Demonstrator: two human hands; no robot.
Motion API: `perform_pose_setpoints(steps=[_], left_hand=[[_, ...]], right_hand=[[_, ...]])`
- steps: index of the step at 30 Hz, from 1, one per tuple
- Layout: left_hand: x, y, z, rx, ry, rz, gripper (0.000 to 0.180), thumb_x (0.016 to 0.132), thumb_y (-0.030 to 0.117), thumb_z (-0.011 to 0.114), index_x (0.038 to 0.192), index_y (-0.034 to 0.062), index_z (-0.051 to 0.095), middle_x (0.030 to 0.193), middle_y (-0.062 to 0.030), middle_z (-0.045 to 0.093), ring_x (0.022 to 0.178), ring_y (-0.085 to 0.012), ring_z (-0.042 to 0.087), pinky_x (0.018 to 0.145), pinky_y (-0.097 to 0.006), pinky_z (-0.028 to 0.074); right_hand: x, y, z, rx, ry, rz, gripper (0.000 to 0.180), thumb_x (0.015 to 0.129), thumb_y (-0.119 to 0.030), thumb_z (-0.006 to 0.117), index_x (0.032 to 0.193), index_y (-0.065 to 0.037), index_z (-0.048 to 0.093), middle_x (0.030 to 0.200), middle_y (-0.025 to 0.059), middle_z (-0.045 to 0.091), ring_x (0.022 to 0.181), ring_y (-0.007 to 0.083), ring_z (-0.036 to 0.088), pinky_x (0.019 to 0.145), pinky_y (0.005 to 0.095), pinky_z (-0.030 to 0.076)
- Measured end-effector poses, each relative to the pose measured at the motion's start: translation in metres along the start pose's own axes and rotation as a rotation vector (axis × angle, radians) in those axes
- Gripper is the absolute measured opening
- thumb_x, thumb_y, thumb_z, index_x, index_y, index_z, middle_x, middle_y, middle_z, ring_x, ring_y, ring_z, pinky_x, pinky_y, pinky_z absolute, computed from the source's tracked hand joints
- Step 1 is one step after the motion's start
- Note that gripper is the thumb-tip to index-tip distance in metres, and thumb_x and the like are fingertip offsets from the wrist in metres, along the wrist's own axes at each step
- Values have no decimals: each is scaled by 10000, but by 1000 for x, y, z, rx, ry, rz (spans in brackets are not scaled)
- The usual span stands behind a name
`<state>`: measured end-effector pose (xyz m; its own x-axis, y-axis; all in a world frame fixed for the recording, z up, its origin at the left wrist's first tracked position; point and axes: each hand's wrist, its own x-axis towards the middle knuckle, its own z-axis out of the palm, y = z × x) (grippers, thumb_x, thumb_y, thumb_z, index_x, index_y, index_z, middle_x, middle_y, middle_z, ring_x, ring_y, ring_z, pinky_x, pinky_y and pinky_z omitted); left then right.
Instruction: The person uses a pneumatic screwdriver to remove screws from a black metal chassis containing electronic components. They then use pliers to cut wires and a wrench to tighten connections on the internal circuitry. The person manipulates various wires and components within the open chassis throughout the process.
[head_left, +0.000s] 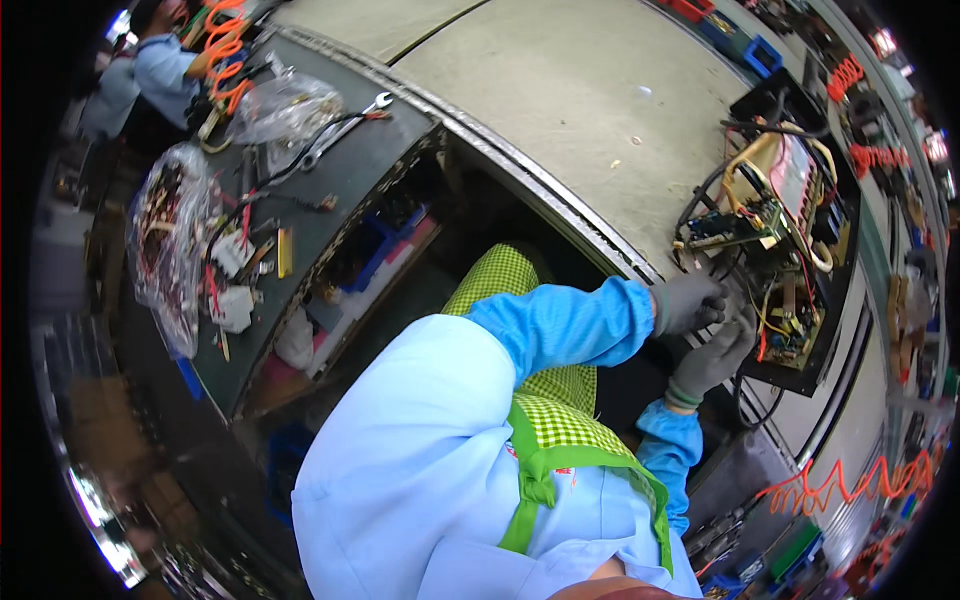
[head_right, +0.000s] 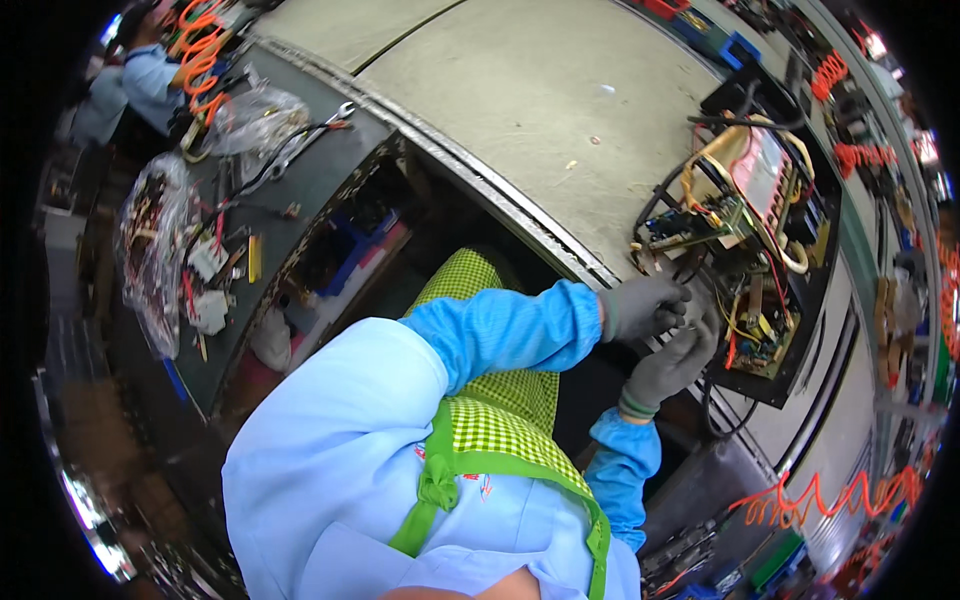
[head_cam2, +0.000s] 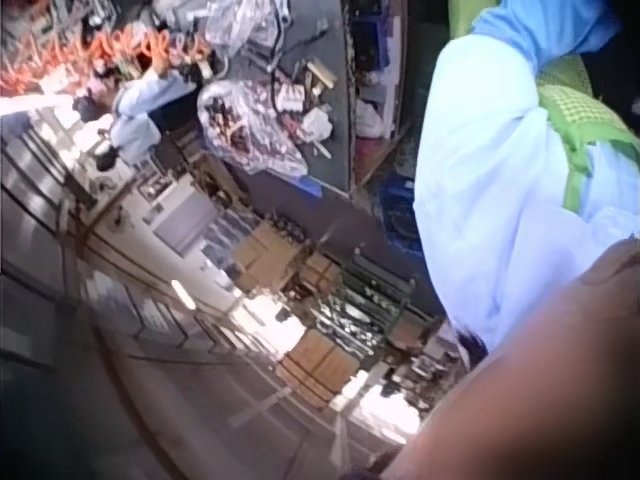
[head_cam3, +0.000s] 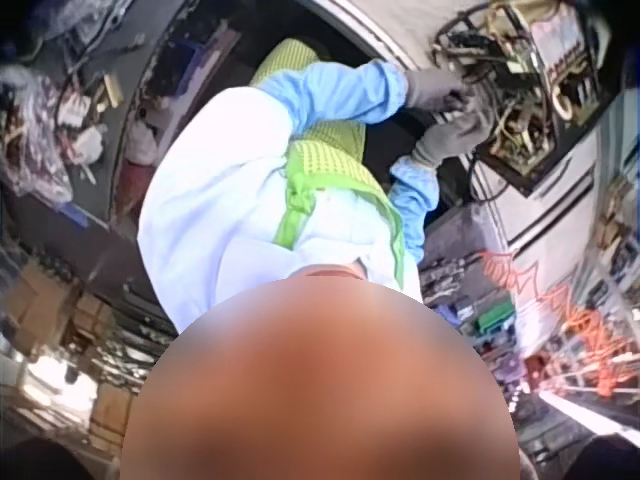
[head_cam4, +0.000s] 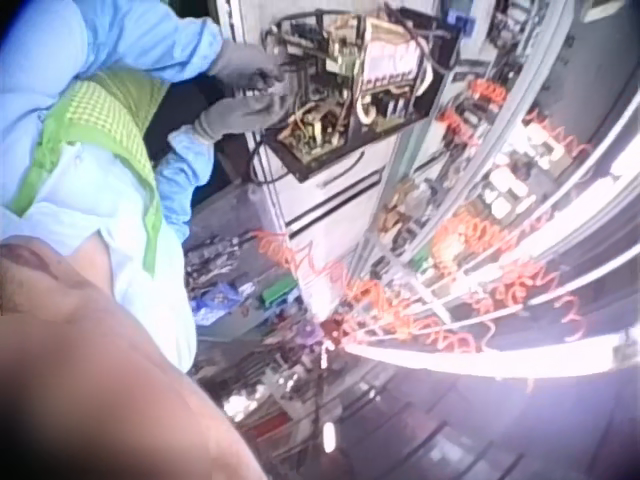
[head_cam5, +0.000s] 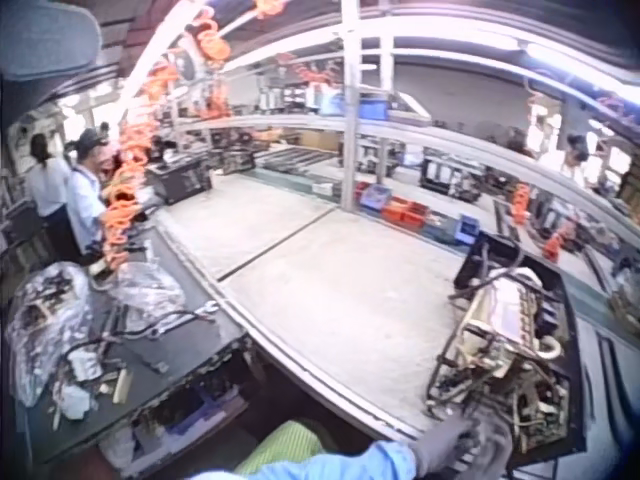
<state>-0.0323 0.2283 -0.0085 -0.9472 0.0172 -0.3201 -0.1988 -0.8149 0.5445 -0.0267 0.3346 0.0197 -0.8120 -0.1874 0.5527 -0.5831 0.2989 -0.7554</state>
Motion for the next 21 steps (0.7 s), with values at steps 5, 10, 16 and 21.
perform_pose_setpoints(steps=[5, 10, 16, 21], left_hand=[[-59, 23, -14, -533, -38, 31, 223, 955, 219, 522, 1015, 17, 596, 788, -53, 600, 689, -135, 587, 642, -266, 534], [-101, 72, -122, 556, 324, 722, 110, 916, 120, 555, 947, 22, 597, 815, -66, 606, 748, -151, 599, 664, -276, 528], [-315, 285, -265, 1460, 1200, 918, 223, 791, 96, 635, 1005, 51, 592, 882, -116, 638, 795, -250, 626, 722, -376, 511], [-433, 380, -321, 1843, 1759, 395, 499, 759, 245, 716, 1175, 39, 535, 1143, -167, 577, 1072, -333, 559, 919, -412, 455]], right_hand=[[-5, -36, 15, -61, -461, -227, 348, 895, -207, 600, 1170, -3, 539, 1250, 210, 495, 1109, 351, 524, 957, 422, 411], [-8, -64, 5, 16, -483, -287, 317, 898, -175, 571, 1151, 13, 544, 1237, 210, 506, 1102, 340, 530, 933, 405, 434], [-30, -30, -42, -75, -608, -182, 249, 879, -128, 565, 1080, 17, 583, 1130, 185, 568, 1041, 331, 557, 917, 378, 437], [-49, 2, -69, -61, -492, 30, 186, 851, -87, 579, 1009, 7, 608, 1051, 166, 599, 1010, 311, 565, 906, 377, 440]])
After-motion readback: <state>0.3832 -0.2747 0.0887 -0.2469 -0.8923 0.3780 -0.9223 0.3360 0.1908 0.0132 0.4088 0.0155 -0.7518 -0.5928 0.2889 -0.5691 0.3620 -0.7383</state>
